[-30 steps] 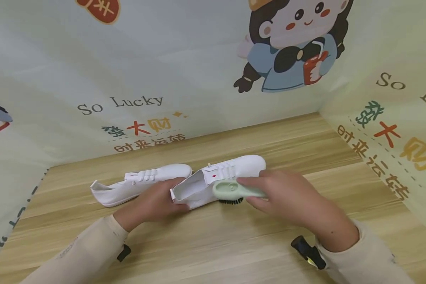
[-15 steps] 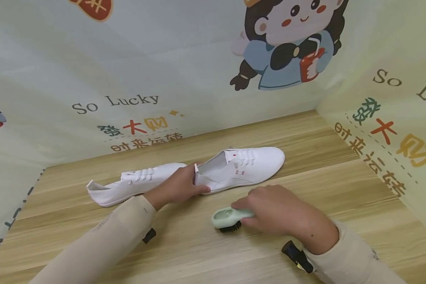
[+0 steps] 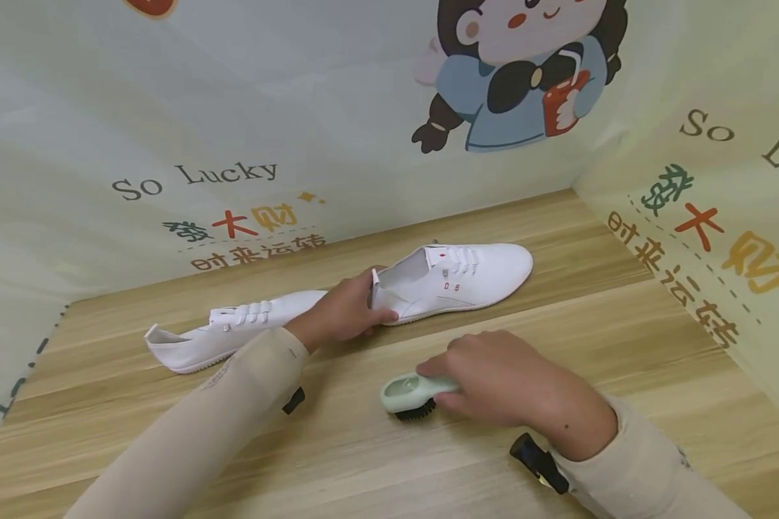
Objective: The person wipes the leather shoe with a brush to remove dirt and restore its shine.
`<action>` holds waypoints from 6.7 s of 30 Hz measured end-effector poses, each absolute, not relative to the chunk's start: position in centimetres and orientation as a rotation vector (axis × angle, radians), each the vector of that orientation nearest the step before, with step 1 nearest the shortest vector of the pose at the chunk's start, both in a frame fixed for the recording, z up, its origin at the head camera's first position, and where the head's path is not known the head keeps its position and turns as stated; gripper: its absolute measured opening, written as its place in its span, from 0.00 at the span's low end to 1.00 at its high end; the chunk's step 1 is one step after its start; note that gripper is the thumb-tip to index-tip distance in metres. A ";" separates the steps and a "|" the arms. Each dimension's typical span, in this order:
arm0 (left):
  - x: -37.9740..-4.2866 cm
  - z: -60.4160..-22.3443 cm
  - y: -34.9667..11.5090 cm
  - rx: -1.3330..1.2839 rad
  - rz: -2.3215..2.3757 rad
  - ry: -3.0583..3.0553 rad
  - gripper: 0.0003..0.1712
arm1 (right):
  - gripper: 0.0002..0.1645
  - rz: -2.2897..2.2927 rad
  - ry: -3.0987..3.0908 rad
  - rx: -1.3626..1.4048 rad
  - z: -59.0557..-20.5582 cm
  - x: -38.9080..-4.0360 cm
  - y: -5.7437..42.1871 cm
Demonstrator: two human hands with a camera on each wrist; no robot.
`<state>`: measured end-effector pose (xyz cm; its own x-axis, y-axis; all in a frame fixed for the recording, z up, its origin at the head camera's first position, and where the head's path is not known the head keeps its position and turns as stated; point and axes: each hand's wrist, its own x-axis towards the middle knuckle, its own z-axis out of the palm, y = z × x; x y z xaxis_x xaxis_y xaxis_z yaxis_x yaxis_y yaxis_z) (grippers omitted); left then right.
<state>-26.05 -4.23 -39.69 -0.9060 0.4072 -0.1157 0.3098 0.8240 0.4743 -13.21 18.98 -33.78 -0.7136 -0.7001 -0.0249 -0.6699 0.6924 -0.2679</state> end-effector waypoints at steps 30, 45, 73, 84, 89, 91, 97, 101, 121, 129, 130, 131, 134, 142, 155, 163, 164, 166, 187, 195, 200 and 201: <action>-23.6 -36.6 -7.3 0.533 0.776 2.811 0.42 | 0.20 -0.383 2.758 -1.085 -33.9 -13.4 19.0; -17.1 -32.9 -26.4 0.174 0.797 3.136 0.47 | 0.22 -0.365 2.776 -1.088 -34.0 -13.5 18.6; -20.7 -39.9 -32.6 0.313 0.633 2.922 0.44 | 0.22 -0.350 2.788 -1.099 -34.2 -13.9 18.4; -20.0 -40.0 -31.1 0.267 0.631 2.846 0.52 | 0.22 -0.355 2.793 -1.132 -33.9 -13.7 18.3; -19.0 -39.8 -29.9 0.365 0.675 2.776 0.46 | 0.22 -0.355 2.802 -1.166 -33.8 -13.4 18.2; -18.5 -39.7 -29.1 0.384 0.734 2.705 0.43 | 0.22 -0.367 2.792 -1.167 -33.7 -13.2 18.3; -17.2 -39.5 -26.5 0.482 0.872 2.529 0.35 | 0.23 -0.403 2.787 -1.198 -32.9 -12.5 18.3; -16.6 -39.4 -24.9 0.516 0.884 2.476 0.32 | 0.22 -0.417 2.764 -1.252 -32.4 -11.9 18.0; -15.2 -39.0 -18.4 0.591 1.013 2.221 0.28 | 0.25 -0.517 2.844 -1.536 -32.6 -11.5 16.2; -15.7 -39.3 -18.7 0.638 0.998 2.255 0.26 | 0.25 -0.478 2.910 -1.545 -33.7 -12.4 13.7; -15.8 -39.3 -18.8 0.642 0.996 2.259 0.26 | 0.26 -0.468 2.918 -1.536 -33.8 -12.5 13.4; -15.9 -39.3 -18.8 0.647 0.998 2.255 0.26 | 0.26 -0.460 2.925 -1.526 -33.8 -12.5 13.1; -16.1 -39.3 -19.0 0.666 1.005 2.248 0.27 | 0.26 -0.435 2.936 -1.502 -33.8 -12.7 12.1; -14.8 -38.2 -19.1 0.586 1.020 2.399 0.56 | 0.27 -0.406 2.934 -1.424 -33.9 -12.9 10.3; -13.7 -37.8 -18.0 0.796 0.882 2.607 0.42 | 0.27 -0.472 2.930 -1.428 -34.7 -13.1 9.6; -13.9 -38.3 -18.1 0.751 0.957 2.495 0.40 | 0.27 -0.436 2.908 -1.318 -33.5 -13.1 11.6; -13.9 -38.3 -18.1 0.735 0.959 2.488 0.40 | 0.28 -0.434 2.906 -1.289 -33.3 -13.1 12.0; -13.9 -38.4 -18.2 0.711 0.950 2.490 0.40 | 0.28 -0.434 2.904 -1.227 -32.8 -13.2 12.8; -13.7 -38.5 -18.0 0.701 0.931 2.502 0.40 | 0.30 -0.377 2.923 -1.113 -29.9 -13.6 18.6; -13.6 -38.5 -18.1 0.707 0.939 2.484 0.38 | 0.28 -0.415 2.841 -1.055 -30.4 -13.4 16.7; -13.6 -38.4 -18.2 0.695 0.938 2.483 0.38 | 0.25 -0.411 2.869 -1.116 -31.4 -13.0 14.7; -13.7 -38.4 -18.2 0.696 0.939 2.483 0.38 | 0.25 -0.408 2.880 -1.138 -31.6 -12.9 14.3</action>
<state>-13.65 -18.17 -38.40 -0.7986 0.5734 -0.1827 0.3090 0.6512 0.6932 -12.87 14.34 -31.62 -0.7343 -0.6743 0.0789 -0.6696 0.7002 -0.2475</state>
